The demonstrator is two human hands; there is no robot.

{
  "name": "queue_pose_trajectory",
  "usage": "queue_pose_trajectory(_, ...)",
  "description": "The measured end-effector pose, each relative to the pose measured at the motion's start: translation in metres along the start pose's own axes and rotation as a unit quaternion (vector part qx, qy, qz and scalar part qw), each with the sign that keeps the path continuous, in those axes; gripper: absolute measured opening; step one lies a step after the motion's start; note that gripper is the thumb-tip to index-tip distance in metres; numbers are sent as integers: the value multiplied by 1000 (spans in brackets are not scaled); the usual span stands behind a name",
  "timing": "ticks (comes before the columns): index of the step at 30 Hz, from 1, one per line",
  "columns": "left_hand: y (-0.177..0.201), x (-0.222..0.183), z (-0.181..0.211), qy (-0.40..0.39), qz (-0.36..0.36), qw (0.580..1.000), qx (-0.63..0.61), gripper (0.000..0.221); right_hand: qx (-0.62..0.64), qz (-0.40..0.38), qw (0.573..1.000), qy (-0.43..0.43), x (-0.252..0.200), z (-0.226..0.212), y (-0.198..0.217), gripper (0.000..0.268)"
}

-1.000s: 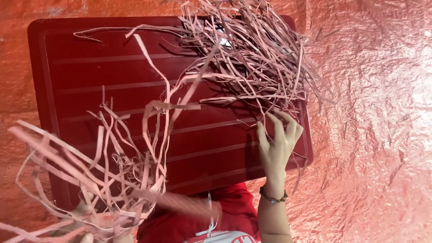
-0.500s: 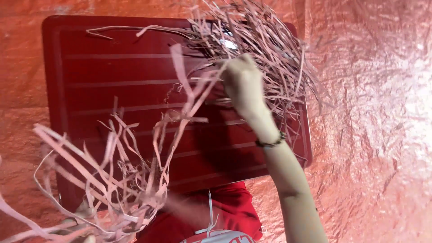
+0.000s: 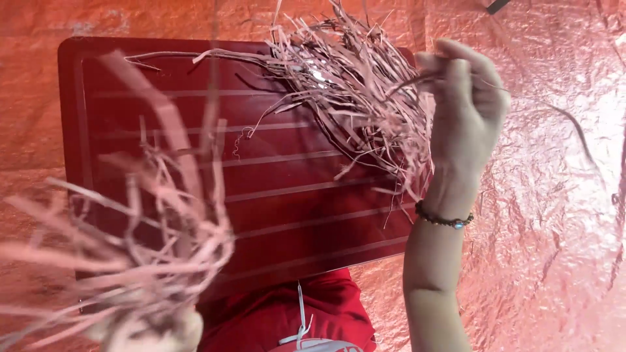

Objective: A person is weaving a small basket using pink plastic strips, focusing on securing the rim and building the structure.

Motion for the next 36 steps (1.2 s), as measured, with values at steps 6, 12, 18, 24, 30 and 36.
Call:
queue_pose_trajectory(6, -77, 4, -13, -188, -198, 962, 8, 19, 242, 69, 957, -145, 7, 18, 11, 6)
queue_pose_trajectory(12, -99, 12, 14, -204, -344, 914, -70, 23, 339, 30, 940, -8, 19, 18, 44, 11)
queue_pose_trajectory(18, -97, 28, 34, -227, -295, 928, -33, 15, 153, 102, 975, 125, 9, -28, 58, 12)
queue_pose_trajectory(24, -81, 7, 17, -212, -276, 937, 27, 22, 598, 16, 796, 96, -23, -4, 93, 23)
queue_pose_trajectory(30, -78, 1, 0, -187, -289, 938, 52, 19, 488, 163, 849, 124, -51, 13, 119, 23)
queue_pose_trajectory(36, -85, 21, 21, -231, -281, 931, 36, 21, 431, 211, 865, 150, -76, 14, 99, 19)
Point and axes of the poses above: each hand's wrist, its own x-axis towards the middle knuckle, its own y-axis out of the back of the hand, z = x × y, the point moved 4 cm from there along x, towards the middle knuckle, and after that the axes turned 9 degrees about -x, right-handed, at the moved point
